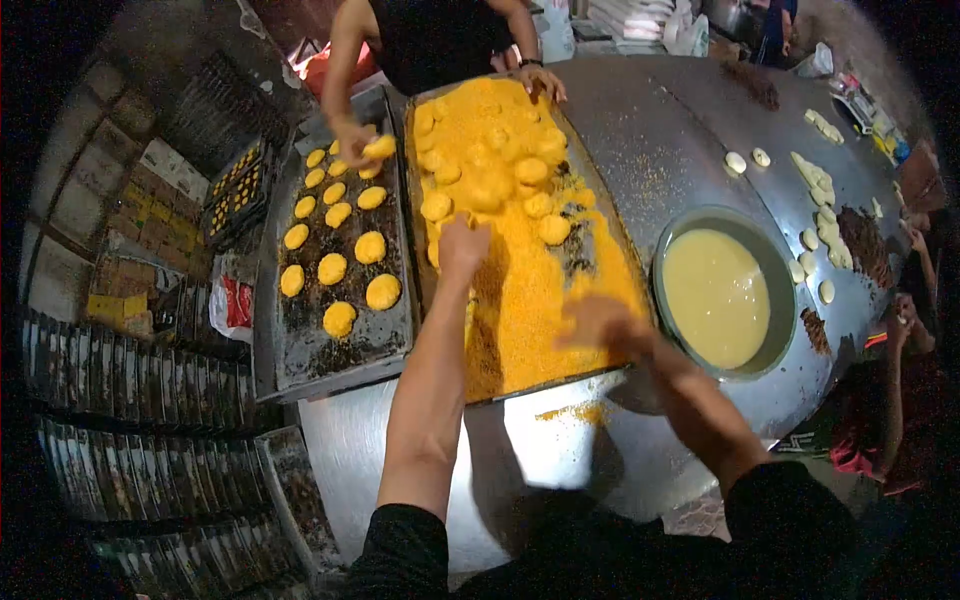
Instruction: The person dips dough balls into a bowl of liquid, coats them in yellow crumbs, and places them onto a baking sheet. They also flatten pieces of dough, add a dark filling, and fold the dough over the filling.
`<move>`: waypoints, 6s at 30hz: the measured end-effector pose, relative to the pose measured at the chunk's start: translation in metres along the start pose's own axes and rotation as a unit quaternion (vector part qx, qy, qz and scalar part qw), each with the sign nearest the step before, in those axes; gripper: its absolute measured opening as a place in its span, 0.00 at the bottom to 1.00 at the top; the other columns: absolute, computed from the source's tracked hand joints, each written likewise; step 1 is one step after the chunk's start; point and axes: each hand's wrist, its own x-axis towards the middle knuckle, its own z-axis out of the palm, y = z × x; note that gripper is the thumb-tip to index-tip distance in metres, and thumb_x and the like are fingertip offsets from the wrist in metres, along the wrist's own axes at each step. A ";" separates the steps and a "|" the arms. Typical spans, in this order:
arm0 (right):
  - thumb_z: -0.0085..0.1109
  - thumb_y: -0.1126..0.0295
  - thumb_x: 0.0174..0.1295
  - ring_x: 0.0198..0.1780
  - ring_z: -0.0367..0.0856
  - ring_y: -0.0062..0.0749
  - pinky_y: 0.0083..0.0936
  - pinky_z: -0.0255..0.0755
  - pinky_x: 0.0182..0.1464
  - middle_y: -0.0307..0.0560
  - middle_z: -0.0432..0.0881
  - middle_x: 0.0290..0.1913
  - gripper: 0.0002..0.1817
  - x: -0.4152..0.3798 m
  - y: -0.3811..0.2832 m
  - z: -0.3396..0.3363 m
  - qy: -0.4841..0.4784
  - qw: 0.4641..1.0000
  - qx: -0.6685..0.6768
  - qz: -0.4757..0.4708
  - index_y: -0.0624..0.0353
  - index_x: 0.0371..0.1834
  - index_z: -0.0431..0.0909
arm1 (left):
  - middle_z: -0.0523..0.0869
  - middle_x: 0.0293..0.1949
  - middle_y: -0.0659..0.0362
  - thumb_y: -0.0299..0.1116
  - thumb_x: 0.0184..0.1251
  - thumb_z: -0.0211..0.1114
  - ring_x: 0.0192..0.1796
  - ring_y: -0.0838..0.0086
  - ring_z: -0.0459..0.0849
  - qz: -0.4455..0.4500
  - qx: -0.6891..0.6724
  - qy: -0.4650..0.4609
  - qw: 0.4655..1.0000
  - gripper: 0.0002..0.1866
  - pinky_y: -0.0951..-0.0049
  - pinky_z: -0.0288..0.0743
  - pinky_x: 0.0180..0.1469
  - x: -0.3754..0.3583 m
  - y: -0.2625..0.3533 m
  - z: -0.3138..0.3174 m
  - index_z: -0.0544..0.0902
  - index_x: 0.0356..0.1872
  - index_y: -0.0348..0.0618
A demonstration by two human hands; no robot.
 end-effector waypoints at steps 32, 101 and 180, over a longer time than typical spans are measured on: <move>0.38 0.56 0.70 0.54 0.76 0.52 0.38 0.67 0.58 0.61 0.78 0.52 0.24 0.000 -0.091 -0.062 0.119 0.928 0.347 0.066 0.61 0.58 0.72 | 0.71 0.58 0.55 0.57 0.68 0.52 0.59 0.61 0.72 -0.102 -0.792 -0.116 0.590 0.30 0.58 0.63 0.65 -0.167 0.079 0.024 0.67 0.63 0.49; 0.57 0.52 0.61 0.73 0.51 0.50 0.38 0.47 0.74 0.63 0.54 0.71 0.42 -0.300 -0.218 0.206 -0.118 0.949 0.132 -0.261 0.65 0.71 0.51 | 0.76 0.54 0.40 0.42 0.72 0.48 0.57 0.50 0.76 -0.198 -0.755 0.113 0.616 0.24 0.56 0.69 0.63 -0.599 -0.139 0.212 0.69 0.57 0.29; 0.67 0.50 0.47 0.35 0.73 0.42 0.39 0.56 0.39 0.47 0.76 0.28 0.20 -0.054 -0.089 0.065 0.249 0.956 -0.152 0.027 0.55 0.25 0.75 | 0.84 0.35 0.47 0.56 0.66 0.52 0.44 0.49 0.79 0.132 0.309 0.067 0.940 0.27 0.52 0.62 0.53 -0.145 -0.155 -0.111 0.83 0.29 0.40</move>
